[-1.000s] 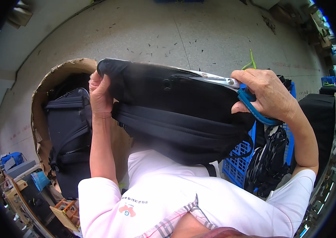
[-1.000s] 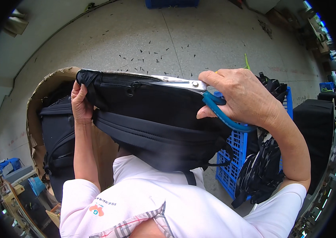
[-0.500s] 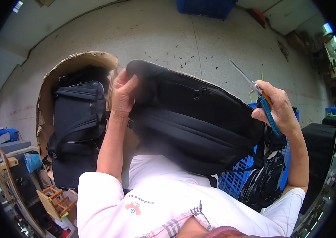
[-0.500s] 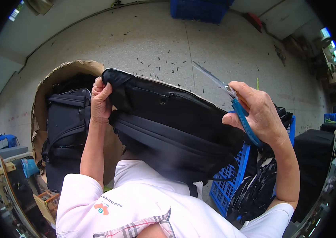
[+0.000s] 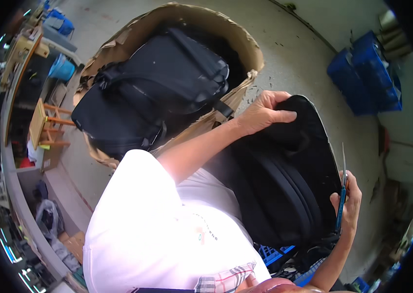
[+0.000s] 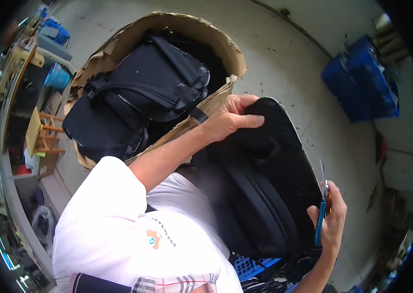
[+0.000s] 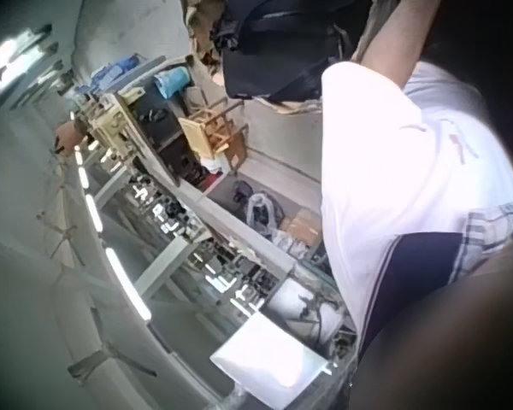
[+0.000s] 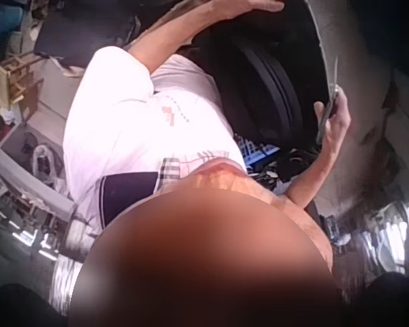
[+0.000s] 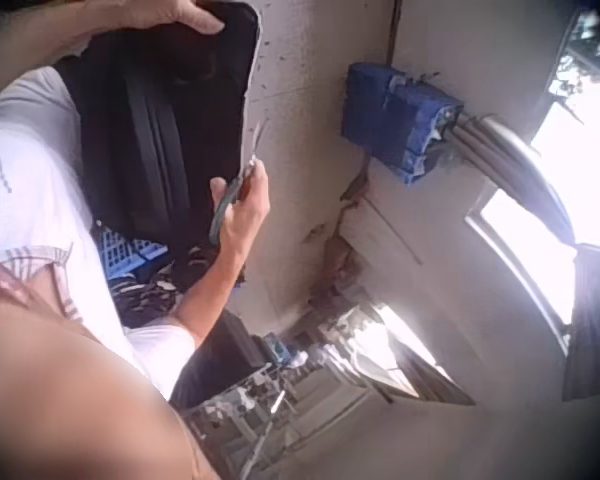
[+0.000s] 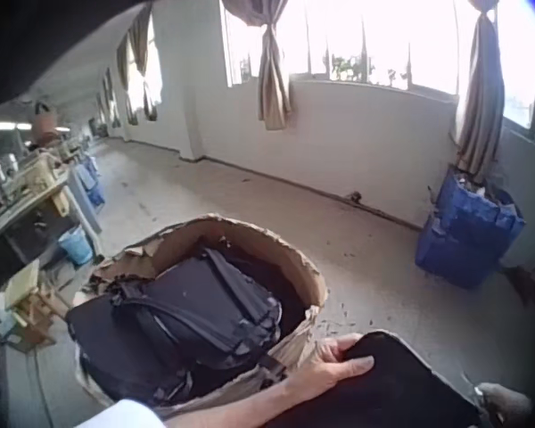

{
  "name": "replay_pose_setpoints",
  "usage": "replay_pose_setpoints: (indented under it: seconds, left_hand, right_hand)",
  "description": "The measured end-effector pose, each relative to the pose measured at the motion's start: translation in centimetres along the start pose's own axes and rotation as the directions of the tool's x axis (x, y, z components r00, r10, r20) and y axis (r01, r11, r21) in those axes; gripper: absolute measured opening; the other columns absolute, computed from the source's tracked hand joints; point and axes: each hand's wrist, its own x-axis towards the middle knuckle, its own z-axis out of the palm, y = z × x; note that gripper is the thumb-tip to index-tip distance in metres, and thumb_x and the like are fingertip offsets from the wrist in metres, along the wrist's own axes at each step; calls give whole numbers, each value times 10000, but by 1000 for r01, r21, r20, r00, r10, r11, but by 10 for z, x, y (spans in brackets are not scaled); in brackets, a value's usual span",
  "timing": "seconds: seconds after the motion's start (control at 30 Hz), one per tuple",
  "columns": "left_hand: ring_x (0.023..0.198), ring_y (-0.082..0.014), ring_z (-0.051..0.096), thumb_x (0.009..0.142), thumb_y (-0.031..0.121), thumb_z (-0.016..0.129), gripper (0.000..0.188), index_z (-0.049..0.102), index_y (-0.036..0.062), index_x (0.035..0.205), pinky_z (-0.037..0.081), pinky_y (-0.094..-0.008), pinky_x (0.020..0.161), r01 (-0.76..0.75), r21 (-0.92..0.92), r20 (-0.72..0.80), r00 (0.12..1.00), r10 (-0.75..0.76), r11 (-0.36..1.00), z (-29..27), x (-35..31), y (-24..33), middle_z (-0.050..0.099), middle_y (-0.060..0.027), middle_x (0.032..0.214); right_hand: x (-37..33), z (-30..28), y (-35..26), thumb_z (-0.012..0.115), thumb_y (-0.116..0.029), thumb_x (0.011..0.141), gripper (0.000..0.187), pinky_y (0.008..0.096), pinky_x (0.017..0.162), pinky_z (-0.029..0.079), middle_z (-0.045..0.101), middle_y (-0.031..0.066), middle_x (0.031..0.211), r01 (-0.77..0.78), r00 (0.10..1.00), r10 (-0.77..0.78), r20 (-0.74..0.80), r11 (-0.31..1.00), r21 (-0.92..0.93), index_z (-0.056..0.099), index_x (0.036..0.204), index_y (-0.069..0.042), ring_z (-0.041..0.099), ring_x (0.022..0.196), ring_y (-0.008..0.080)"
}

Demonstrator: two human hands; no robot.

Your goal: Trimming excess material and loose threads from a black backpack using scissors.

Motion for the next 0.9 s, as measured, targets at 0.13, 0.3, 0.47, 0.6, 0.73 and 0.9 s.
replay_pose_setpoints:
  seconds: [0.13, 0.3, 0.47, 0.6, 0.73, 0.9]
  left_hand:
    - [789, -68, 573, 761, 17, 649, 223, 604, -5, 978, 472, -210, 744, -111, -43, 40, 993, 113, 993, -6, -5, -10, 633, -19, 879]
    - [763, -77, 584, 769, 39, 651, 188, 615, -6, 948, 477, -203, 739, -217, -31, 57, 974, 218, 976, -7, -10, -5, 633, -19, 838]
    - [712, -70, 572, 756, 50, 660, 159, 624, -11, 898, 466, -213, 693, -322, 146, -116, 933, 339, 935, -10, -27, 27, 632, -28, 794]
    - [702, -124, 600, 733, 83, 672, 176, 634, -6, 881, 461, -260, 688, -310, 462, -259, 849, 461, 831, -17, -38, 64, 647, -60, 759]
    - [686, -183, 626, 691, 130, 701, 250, 638, -9, 888, 468, -295, 684, -298, 680, -273, 745, 608, 670, -5, -47, 147, 650, -99, 703]
    - [806, -247, 636, 628, 251, 758, 527, 600, -51, 1029, 459, -344, 840, -191, 912, -219, 522, 825, 363, -35, -71, 264, 648, -152, 734]
  right_hand:
    - [8, 4, 0, 626, -620, 683, 718, 272, 487, 295, 361, 0, 619, 137, 989, -130, 71, 984, -110, 509, 1014, 7, 367, 557, 86]
    - [20, -5, 26, 652, -386, 781, 528, 275, 524, 372, 487, 37, 723, 164, 982, -131, 139, 951, -261, 506, 1080, 25, 472, 629, 105]
    - [3, 27, 43, 434, -420, 864, 605, 316, 894, 360, 403, 78, 1264, 162, 987, -156, -43, 959, 231, 284, 1341, -79, 369, 1186, 180]
    - [49, 28, 22, 416, -331, 871, 551, 344, 951, 346, 384, 93, 1301, 295, 953, -302, 14, 939, 176, 280, 1335, -65, 344, 1220, 217]
    - [83, 27, -13, 469, -220, 856, 472, 354, 913, 396, 513, 111, 1178, 345, 936, -346, -64, 863, 370, 387, 1264, 3, 504, 1076, 239]
    - [162, 55, -98, 500, -110, 837, 370, 330, 804, 450, 554, 129, 1098, 514, 834, -550, -53, 737, 439, 464, 1179, 26, 565, 943, 211]
